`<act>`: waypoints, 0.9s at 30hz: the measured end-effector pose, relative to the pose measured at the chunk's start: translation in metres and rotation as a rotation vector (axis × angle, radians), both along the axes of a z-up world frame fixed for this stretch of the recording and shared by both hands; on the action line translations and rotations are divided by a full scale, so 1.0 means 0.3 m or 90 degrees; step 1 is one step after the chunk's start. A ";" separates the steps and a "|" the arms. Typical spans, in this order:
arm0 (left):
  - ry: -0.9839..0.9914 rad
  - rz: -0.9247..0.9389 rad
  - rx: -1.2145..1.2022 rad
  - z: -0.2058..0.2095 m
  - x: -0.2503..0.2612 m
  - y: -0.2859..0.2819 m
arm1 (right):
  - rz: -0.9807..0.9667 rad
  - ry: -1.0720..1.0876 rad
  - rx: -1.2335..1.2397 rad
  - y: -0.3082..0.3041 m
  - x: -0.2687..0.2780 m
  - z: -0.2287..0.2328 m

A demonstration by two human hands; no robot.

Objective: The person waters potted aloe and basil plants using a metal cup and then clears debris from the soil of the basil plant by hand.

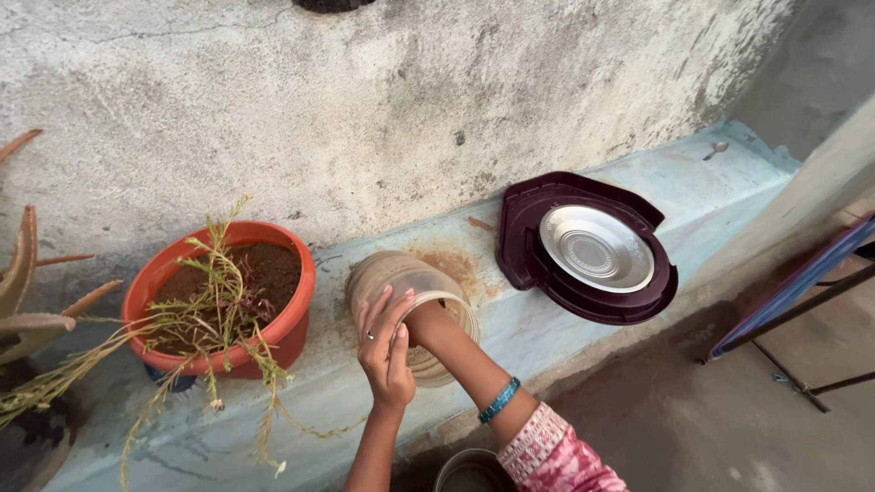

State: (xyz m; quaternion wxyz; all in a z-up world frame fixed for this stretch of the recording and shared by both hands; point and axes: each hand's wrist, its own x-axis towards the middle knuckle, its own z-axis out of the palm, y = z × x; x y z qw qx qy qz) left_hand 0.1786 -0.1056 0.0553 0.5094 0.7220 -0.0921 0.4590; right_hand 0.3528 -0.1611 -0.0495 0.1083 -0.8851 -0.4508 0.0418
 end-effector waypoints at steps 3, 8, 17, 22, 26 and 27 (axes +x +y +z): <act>-0.004 -0.003 -0.002 0.001 -0.005 0.005 | 0.099 0.007 -0.022 0.030 -0.022 -0.008; 0.004 -0.013 -0.011 -0.008 -0.002 0.012 | 0.014 0.045 -0.247 0.046 -0.019 0.116; 0.003 -0.021 0.009 0.002 -0.020 0.023 | 0.039 -0.033 0.015 0.025 -0.034 -0.017; 0.009 -0.023 0.014 0.004 -0.021 0.024 | 0.078 -0.026 -0.106 0.050 -0.068 -0.017; 0.003 -0.023 0.016 -0.002 -0.030 0.029 | 0.057 -0.050 -0.011 0.003 -0.092 -0.045; 0.002 -0.024 0.016 -0.003 -0.030 0.024 | 0.060 -0.154 0.014 -0.012 -0.083 -0.052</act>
